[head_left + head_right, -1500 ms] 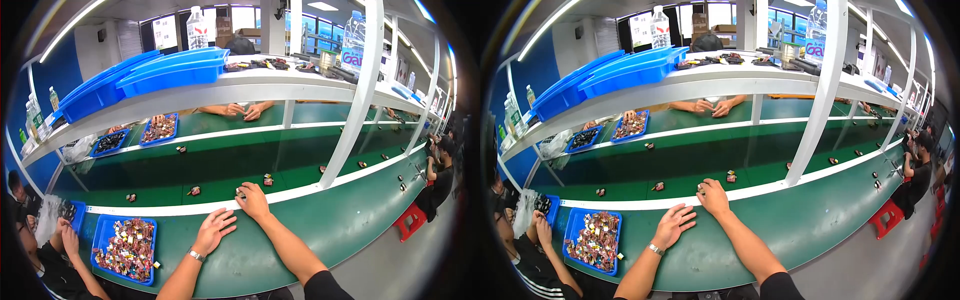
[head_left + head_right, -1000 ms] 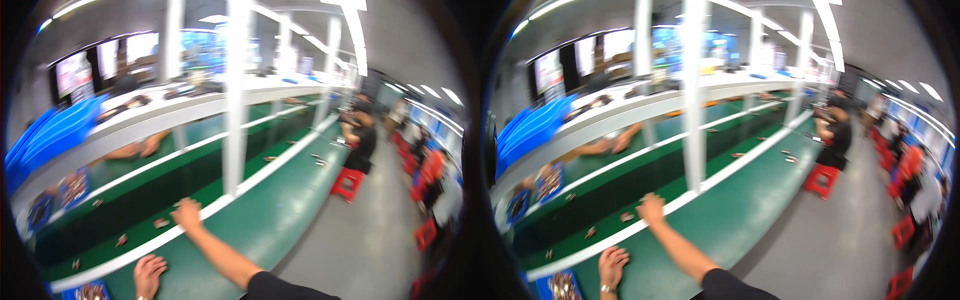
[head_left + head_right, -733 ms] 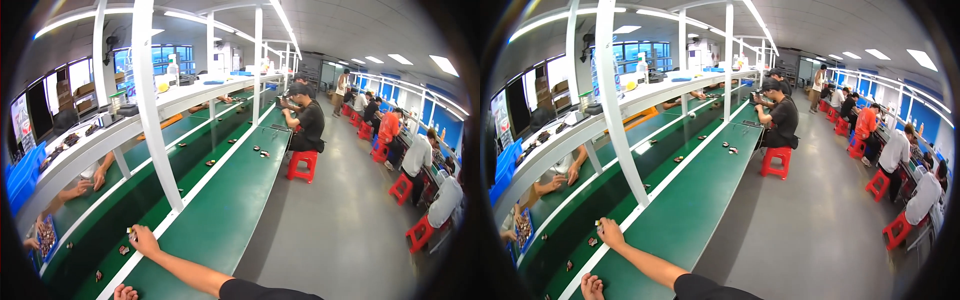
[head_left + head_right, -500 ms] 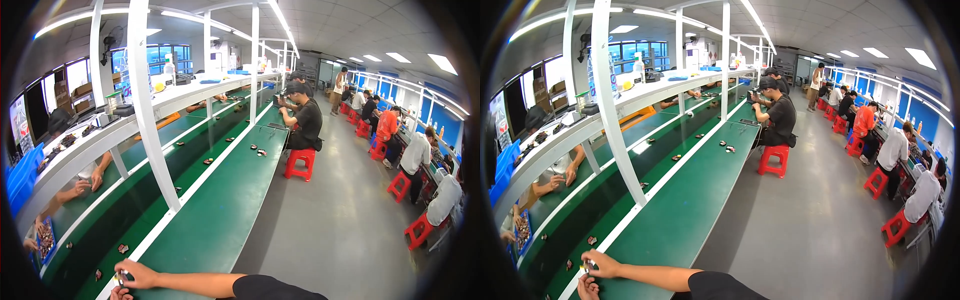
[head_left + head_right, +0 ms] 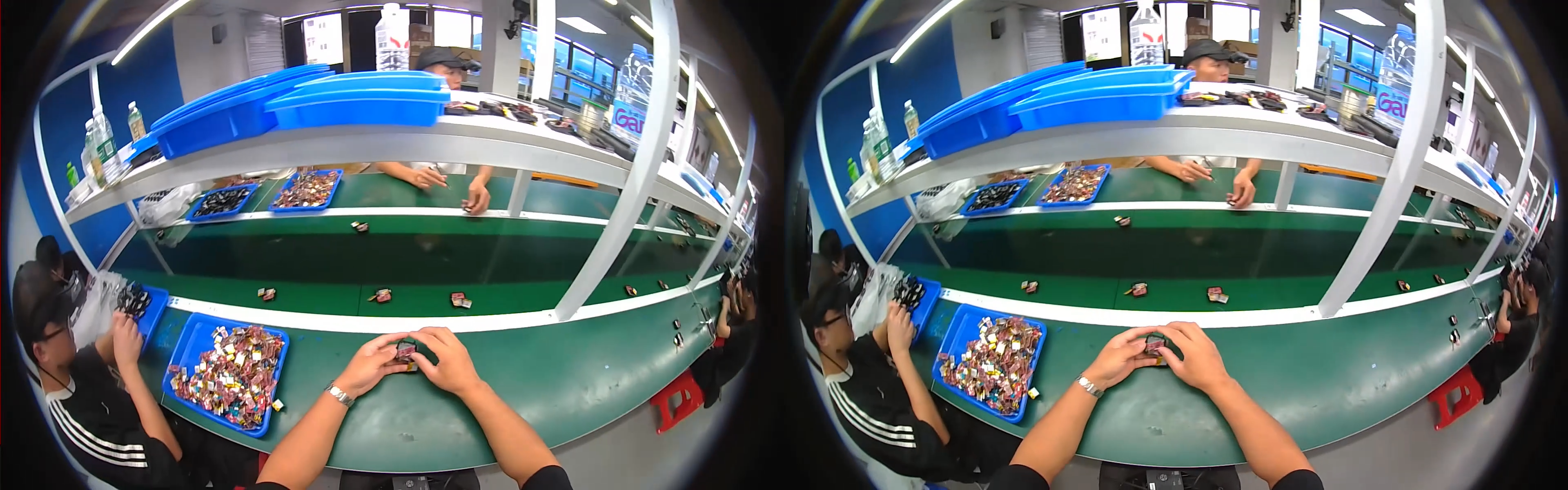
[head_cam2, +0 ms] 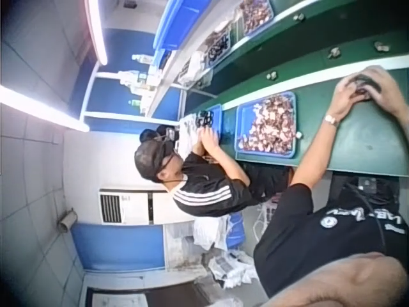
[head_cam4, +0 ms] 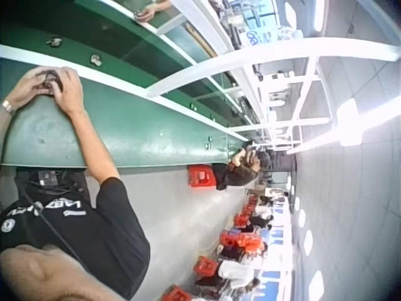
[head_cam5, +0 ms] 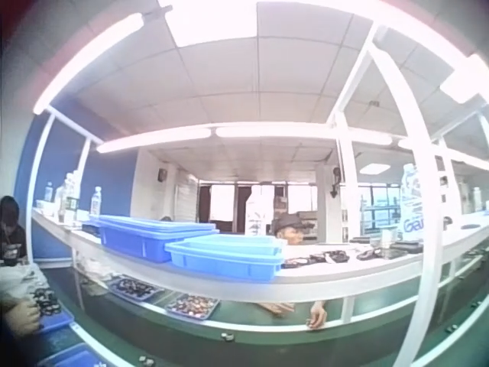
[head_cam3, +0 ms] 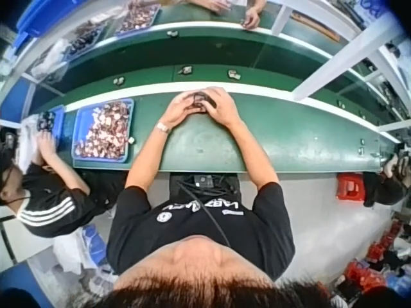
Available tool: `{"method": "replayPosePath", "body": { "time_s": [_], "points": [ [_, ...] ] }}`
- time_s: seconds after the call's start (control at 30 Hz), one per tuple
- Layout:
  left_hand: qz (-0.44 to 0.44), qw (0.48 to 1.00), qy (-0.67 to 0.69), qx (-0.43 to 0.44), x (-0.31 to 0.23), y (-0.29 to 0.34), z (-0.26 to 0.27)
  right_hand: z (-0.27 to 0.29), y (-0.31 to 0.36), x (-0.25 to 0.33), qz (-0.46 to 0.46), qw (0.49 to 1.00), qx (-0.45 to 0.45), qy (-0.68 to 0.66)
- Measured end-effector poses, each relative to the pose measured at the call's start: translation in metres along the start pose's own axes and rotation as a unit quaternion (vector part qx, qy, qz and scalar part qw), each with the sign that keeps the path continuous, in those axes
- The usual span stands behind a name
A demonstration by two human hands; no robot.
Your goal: Assembling small electronic parts or components on a factory conveyor line.
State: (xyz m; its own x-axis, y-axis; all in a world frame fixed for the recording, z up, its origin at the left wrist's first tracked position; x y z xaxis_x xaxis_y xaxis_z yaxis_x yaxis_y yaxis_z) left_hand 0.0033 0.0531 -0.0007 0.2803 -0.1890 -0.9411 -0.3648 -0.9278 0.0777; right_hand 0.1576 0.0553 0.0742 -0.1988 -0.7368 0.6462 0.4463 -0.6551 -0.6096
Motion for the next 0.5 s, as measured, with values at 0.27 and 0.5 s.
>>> {"method": "replayPosePath", "body": {
  "time_s": [0.27, 0.5],
  "points": [
    [-0.011, 1.0, 0.023, -0.015, 0.006, -0.001, 0.003, -0.009, -0.007, 0.002, 0.034, 0.997, 0.014, 0.069],
    [-0.025, 0.999, -0.011, -0.03, 0.0, -0.001, -0.004, -0.01, -0.007, 0.003, 0.068, 0.99, 0.063, 0.11]
  ]
}}
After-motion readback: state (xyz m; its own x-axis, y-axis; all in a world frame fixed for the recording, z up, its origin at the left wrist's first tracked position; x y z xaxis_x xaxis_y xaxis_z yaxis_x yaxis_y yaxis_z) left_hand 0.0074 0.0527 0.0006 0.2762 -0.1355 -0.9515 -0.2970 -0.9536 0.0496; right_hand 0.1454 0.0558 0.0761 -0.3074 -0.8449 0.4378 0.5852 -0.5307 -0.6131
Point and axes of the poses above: each hand's wrist, its own y-axis away from the middle knuckle, its own z-axis out of the back of the hand, x = y × z, the point moved 6 cm from there along -y, towards the middle knuckle, and after that the axes turned 12 degrees about -y, right-handed, at the moved point
